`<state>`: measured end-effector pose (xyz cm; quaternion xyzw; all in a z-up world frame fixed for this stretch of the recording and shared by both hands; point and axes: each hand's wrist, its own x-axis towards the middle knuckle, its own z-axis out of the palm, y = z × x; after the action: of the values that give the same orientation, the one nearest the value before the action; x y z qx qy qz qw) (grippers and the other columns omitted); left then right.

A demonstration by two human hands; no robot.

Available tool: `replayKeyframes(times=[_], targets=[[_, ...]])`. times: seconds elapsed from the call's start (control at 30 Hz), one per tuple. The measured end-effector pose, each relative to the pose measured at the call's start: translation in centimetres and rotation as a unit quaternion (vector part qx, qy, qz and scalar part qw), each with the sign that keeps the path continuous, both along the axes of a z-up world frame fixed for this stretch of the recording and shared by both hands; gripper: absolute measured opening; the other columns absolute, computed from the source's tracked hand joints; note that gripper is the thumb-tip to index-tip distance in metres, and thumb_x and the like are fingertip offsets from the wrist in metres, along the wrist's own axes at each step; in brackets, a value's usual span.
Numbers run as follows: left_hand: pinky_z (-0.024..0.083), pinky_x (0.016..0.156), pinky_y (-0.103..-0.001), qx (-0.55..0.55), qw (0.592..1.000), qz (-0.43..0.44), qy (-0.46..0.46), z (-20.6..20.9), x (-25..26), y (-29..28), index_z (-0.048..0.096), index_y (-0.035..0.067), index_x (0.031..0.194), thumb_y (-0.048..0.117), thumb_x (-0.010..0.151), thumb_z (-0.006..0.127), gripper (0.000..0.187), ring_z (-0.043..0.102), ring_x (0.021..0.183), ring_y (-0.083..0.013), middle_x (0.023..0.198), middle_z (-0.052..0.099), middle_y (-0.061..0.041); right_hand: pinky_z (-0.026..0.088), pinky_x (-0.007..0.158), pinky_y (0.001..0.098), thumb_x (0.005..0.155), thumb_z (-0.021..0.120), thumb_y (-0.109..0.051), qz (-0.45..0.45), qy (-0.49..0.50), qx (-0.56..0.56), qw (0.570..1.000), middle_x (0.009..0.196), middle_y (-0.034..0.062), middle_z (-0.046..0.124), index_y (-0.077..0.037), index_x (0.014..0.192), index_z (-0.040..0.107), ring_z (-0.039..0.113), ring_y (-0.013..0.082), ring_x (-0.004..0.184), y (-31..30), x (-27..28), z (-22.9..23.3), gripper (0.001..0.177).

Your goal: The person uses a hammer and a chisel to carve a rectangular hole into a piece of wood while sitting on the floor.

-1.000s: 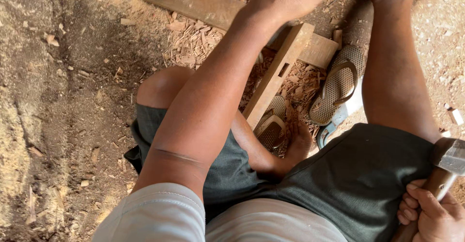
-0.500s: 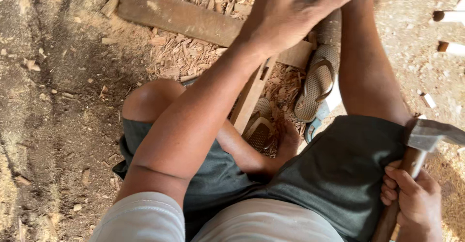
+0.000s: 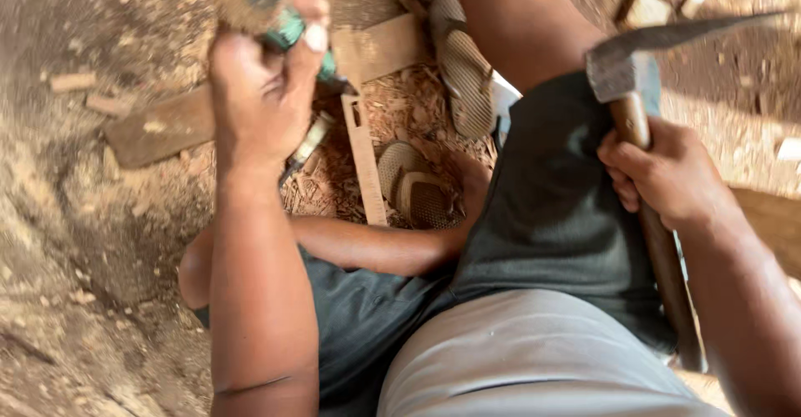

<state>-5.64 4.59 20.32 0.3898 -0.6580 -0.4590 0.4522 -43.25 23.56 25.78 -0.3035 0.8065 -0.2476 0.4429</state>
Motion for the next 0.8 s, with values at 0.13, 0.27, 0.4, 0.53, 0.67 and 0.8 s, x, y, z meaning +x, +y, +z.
replayKeyframes(times=[0.13, 0.27, 0.4, 0.53, 0.67, 0.8], targets=[[0.068, 0.071, -0.036, -0.183, 0.973, 0.010, 0.138, -1.9, -0.9, -1.7, 0.060, 0.008, 0.123, 0.022, 0.110, 0.080, 0.028, 0.073, 0.087, -0.0195, 0.104, 0.066, -0.006, 0.039, 0.041, 0.0312, 0.093, 0.064, -0.009, 0.000, -0.001, 0.009, 1.000, 0.062, 0.0052, 0.051, 0.000, 0.092, 0.061, 0.046, 0.0141, 0.046, -0.4, 0.5, 0.4, 0.009], [0.059, 0.061, -0.031, -0.106, 0.961, -0.043, 0.251, -3.5, -1.7, -2.6, 0.064, 0.010, 0.118, 0.019, 0.108, 0.076, 0.018, 0.066, 0.075, -0.0167, 0.097, 0.062, -0.007, 0.039, 0.040, 0.0302, 0.093, 0.066, -0.009, -0.004, -0.003, 0.011, 1.000, 0.062, 0.0051, 0.053, -0.001, 0.094, 0.062, 0.046, 0.0140, 0.046, -0.3, 0.4, 0.1, 0.009], [0.056, 0.051, -0.021, -0.058, 0.975, -0.135, 0.166, -3.4, -3.2, -2.9, 0.065, 0.011, 0.093, 0.020, 0.102, 0.067, 0.013, 0.065, 0.061, -0.0083, 0.074, 0.062, 0.000, 0.041, 0.041, 0.0303, 0.094, 0.067, -0.009, -0.009, 0.022, 0.027, 0.999, 0.064, 0.0049, 0.054, -0.001, 0.096, 0.065, 0.048, 0.0137, 0.048, -0.2, 0.1, 0.2, 0.008], [0.051, 0.060, -0.028, -0.108, 0.971, -0.176, 0.118, -4.0, -5.9, -2.1, 0.057, 0.013, 0.091, 0.018, 0.109, 0.076, 0.027, 0.059, 0.066, -0.0086, 0.074, 0.055, 0.000, 0.041, 0.042, 0.0299, 0.095, 0.066, -0.007, -0.009, 0.005, 0.009, 1.000, 0.068, 0.0046, 0.054, -0.001, 0.098, 0.064, 0.048, 0.0131, 0.050, 0.1, -0.4, 0.0, 0.007], [0.058, 0.073, -0.035, -0.107, 0.977, -0.170, 0.073, -3.8, -7.8, -0.8, 0.054, 0.008, 0.093, 0.027, 0.103, 0.079, 0.033, 0.059, 0.076, -0.0132, 0.082, 0.055, -0.001, 0.041, 0.043, 0.0294, 0.096, 0.067, -0.008, -0.006, 0.018, 0.015, 1.000, 0.069, 0.0045, 0.055, -0.002, 0.099, 0.063, 0.050, 0.0121, 0.052, 0.2, -0.5, -0.3, 0.007], [0.065, 0.083, -0.033, -0.090, 0.981, -0.153, 0.085, -4.2, -8.1, 0.0, 0.061, 0.007, 0.108, 0.035, 0.106, 0.082, 0.035, 0.071, 0.088, -0.0155, 0.096, 0.065, -0.001, 0.040, 0.043, 0.0291, 0.097, 0.067, -0.007, -0.011, 0.004, 0.014, 1.000, 0.069, 0.0038, 0.054, -0.003, 0.099, 0.062, 0.049, 0.0118, 0.051, 0.4, -0.7, -0.6, 0.007]])
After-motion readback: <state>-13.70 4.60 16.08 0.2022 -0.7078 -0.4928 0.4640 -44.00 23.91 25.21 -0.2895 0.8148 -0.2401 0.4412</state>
